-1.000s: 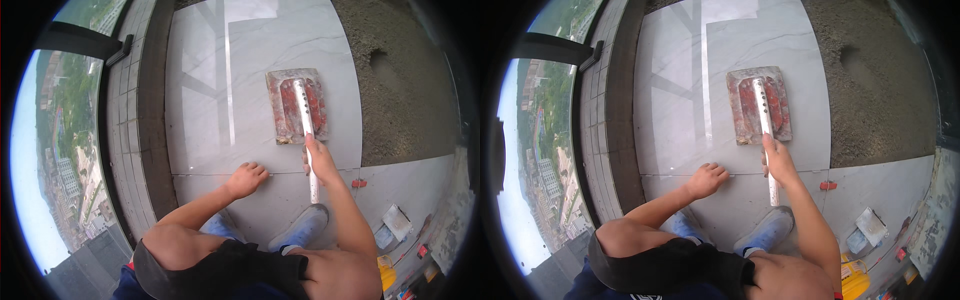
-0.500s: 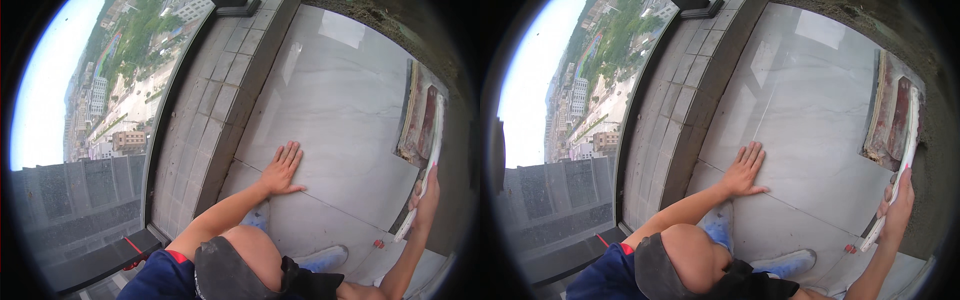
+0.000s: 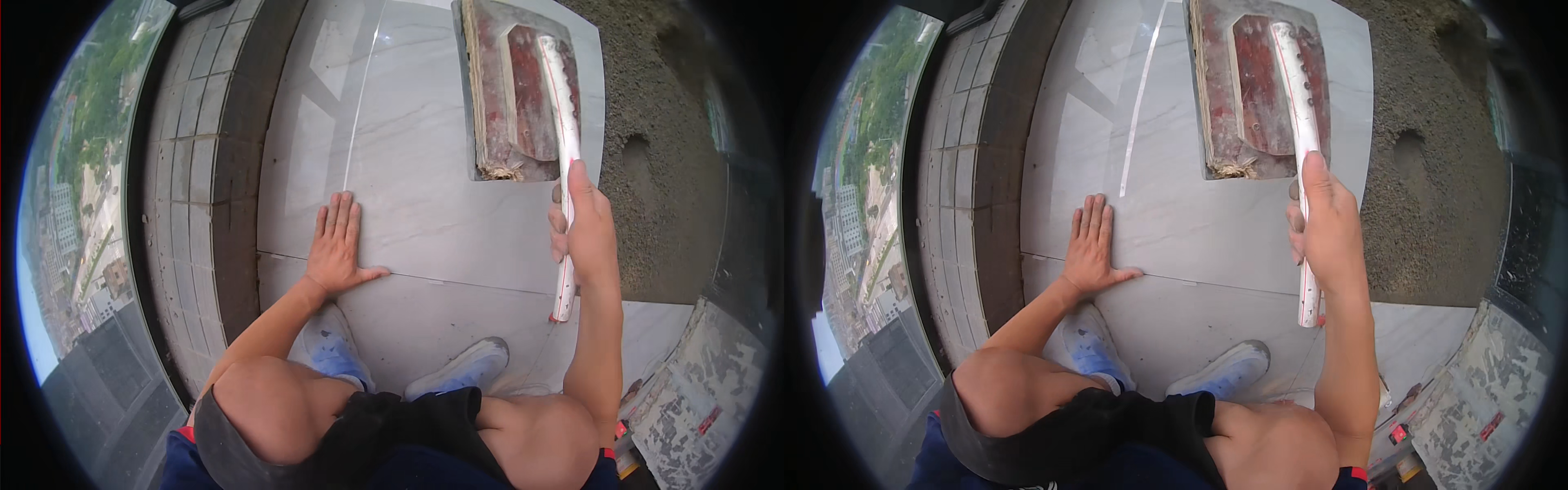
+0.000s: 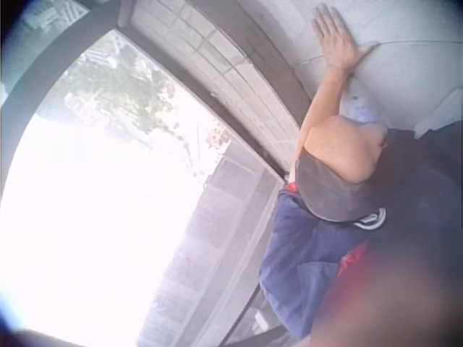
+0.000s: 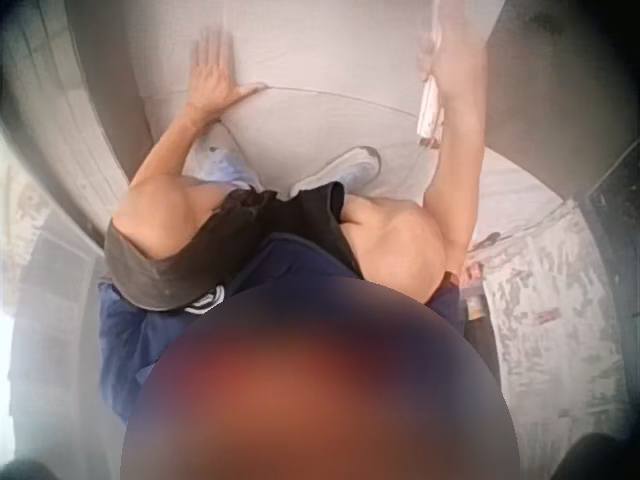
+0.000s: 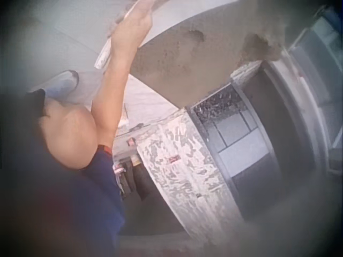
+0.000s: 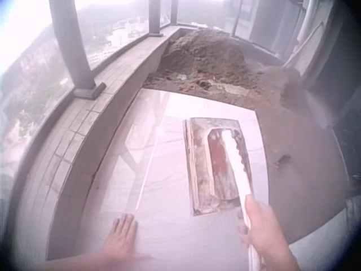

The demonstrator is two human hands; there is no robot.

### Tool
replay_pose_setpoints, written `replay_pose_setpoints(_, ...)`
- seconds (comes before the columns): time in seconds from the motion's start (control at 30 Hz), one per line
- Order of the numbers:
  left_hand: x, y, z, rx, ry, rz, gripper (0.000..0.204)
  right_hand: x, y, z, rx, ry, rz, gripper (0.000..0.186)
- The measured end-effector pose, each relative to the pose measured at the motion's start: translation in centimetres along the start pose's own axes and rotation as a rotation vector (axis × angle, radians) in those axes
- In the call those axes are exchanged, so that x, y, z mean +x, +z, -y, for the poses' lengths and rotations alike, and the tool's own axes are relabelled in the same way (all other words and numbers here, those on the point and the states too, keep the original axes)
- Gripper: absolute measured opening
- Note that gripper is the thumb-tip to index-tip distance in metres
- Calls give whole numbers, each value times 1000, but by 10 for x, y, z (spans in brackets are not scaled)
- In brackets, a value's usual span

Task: The worker is laying large floor tiles onto a sand and cement bed, using a leveling tool and checking alignment.

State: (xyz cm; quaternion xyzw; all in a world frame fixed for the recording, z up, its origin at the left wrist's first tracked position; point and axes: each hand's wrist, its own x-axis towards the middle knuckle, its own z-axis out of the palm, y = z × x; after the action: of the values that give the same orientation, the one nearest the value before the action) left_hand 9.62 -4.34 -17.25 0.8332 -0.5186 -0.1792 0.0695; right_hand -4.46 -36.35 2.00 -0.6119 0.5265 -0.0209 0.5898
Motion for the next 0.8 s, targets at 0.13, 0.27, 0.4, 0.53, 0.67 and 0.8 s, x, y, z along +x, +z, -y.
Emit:
replay_pose_setpoints(0.13, 16, 2, -17, 25, 24, -56, 132, -17, -16, -53, -42, -254, -180, 62)
replay_pose_setpoints(0.27, 13, 13, -22, 21, 39, -56, 129, 25, 28, -125, -505, -9, -3, 68)
replay_pose_setpoints(0.4, -5, -2, -9, 21, -50, 18, 122, 16, 48, -127, -477, -42, 104, 70)
replay_pose_setpoints(0.53, 46, 4, -12, -23, -83, -118, 114, 20, 25, -129, -71, 136, 193, 59)
replay_pose_setpoints(0.67, 43, -3, -6, -66, -132, -146, 112, 19, 13, -53, -178, 78, 68, 55)
replay_pose_setpoints(0.8, 37, -6, -3, -73, -169, -113, 109, 6, 0, 30, 30, -130, -68, 52)
